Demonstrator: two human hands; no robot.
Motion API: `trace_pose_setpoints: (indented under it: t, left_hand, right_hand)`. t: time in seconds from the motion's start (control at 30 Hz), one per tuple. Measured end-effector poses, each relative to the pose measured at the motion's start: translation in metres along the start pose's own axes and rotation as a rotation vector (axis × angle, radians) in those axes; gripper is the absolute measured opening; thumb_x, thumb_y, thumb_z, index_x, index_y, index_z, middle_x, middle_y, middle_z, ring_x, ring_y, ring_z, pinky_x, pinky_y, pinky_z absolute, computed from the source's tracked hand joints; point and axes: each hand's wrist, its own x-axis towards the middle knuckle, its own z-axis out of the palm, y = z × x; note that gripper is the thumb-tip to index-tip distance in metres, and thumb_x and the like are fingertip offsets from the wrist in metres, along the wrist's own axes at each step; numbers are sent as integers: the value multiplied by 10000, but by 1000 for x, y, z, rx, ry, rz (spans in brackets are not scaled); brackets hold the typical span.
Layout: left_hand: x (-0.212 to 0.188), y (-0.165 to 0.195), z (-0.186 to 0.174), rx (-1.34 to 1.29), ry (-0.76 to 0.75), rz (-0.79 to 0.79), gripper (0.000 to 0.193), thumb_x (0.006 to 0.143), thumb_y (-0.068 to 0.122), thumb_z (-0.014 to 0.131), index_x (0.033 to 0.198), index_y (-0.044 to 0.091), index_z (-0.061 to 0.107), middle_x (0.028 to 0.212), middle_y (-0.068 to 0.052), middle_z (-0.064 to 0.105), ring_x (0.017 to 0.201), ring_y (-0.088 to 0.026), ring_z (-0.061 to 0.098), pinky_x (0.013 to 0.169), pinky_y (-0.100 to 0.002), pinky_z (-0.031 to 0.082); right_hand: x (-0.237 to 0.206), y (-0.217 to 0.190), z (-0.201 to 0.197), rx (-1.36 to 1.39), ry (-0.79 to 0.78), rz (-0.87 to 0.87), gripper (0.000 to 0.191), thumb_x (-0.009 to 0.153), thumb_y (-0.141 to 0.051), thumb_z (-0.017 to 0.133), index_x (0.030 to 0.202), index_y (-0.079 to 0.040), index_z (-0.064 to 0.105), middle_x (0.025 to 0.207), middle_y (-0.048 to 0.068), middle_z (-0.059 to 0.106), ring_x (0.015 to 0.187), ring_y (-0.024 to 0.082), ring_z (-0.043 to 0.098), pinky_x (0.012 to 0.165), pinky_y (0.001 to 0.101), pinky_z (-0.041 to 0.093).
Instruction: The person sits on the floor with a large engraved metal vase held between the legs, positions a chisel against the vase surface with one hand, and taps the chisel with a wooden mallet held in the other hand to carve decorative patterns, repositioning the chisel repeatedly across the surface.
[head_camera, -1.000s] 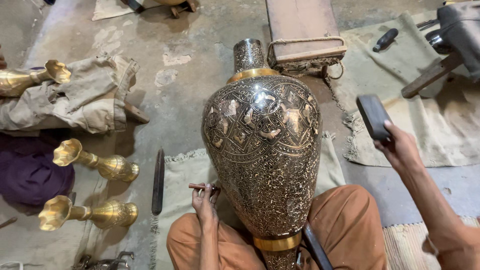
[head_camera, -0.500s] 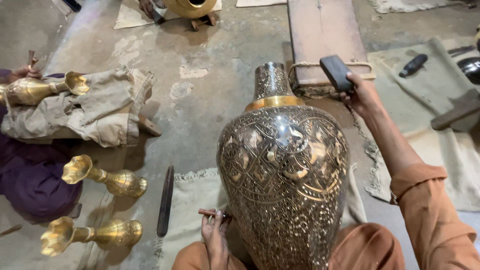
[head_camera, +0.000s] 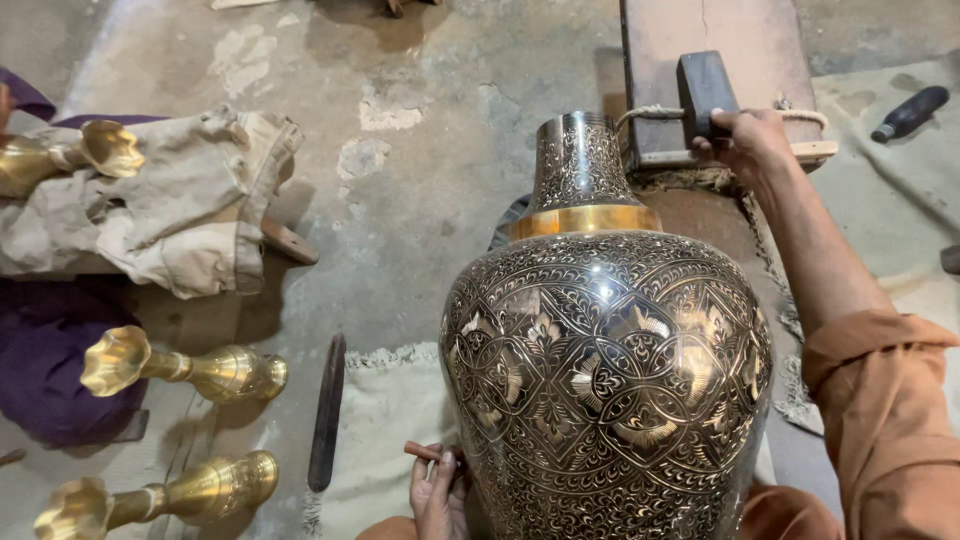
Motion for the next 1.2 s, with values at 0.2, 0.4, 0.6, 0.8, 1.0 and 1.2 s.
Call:
trace_pose_setpoints:
  t: [0.2,0.4,0.6,0.8,1.0,1.2]
  left_hand:
    - [1,-2,-2,-16,56,74,355,925,90,654,1244,43,504,955,-87,652,832,-175,668,708,-350,594]
    - [1,26,-6,117,-29,225,287,905,119,584,1180,43,557,884,-80,639,709,-160,614,618,-317,537]
    - [13,118,48,426,-283,447,166,1004,212,608,1038,49,601,861,-43,606,573,-41,416,477,-203,307]
    - [26,191,134,256,-542,336,354,1007,483,615,1010,130,581,863,9,598,498,-23,383,418,-184,265]
    - [20,189,140,5,-390,107,446,881,509,702,1075,108,685,881,35,653,674,-50,592,574,-230,461]
    - [42,172,127,165,-268,70,464,831,408,772,1154,76,739,874,38,647,691,-90,560,558,-257,416]
  right_hand:
    - [-2,-8,2,59,-54,-58,301,1064,-78,577,1202,176,495,1119,253,608,795,243,678,662,320,613]
    - [-28,-12,16,95,-204,-82,438,1076,-125,588,1332,201,447,1153,243,628,853,210,716,777,277,644]
    - [-107,-28,61,-554,-503,-529,482,1000,-169,627,1417,57,543,1078,207,705,794,195,717,660,318,616]
    - [-195,-9,138,-733,-738,-567,679,928,-147,634,1527,-40,333,1043,218,737,646,245,750,546,369,614]
    - [-229,34,166,-849,-837,-934,505,946,-125,654,1365,-6,399,982,267,683,715,398,704,561,462,581]
    - [-221,69,167,-1194,-967,-908,546,976,-109,589,1447,-1,336,1059,264,630,706,379,691,556,466,575]
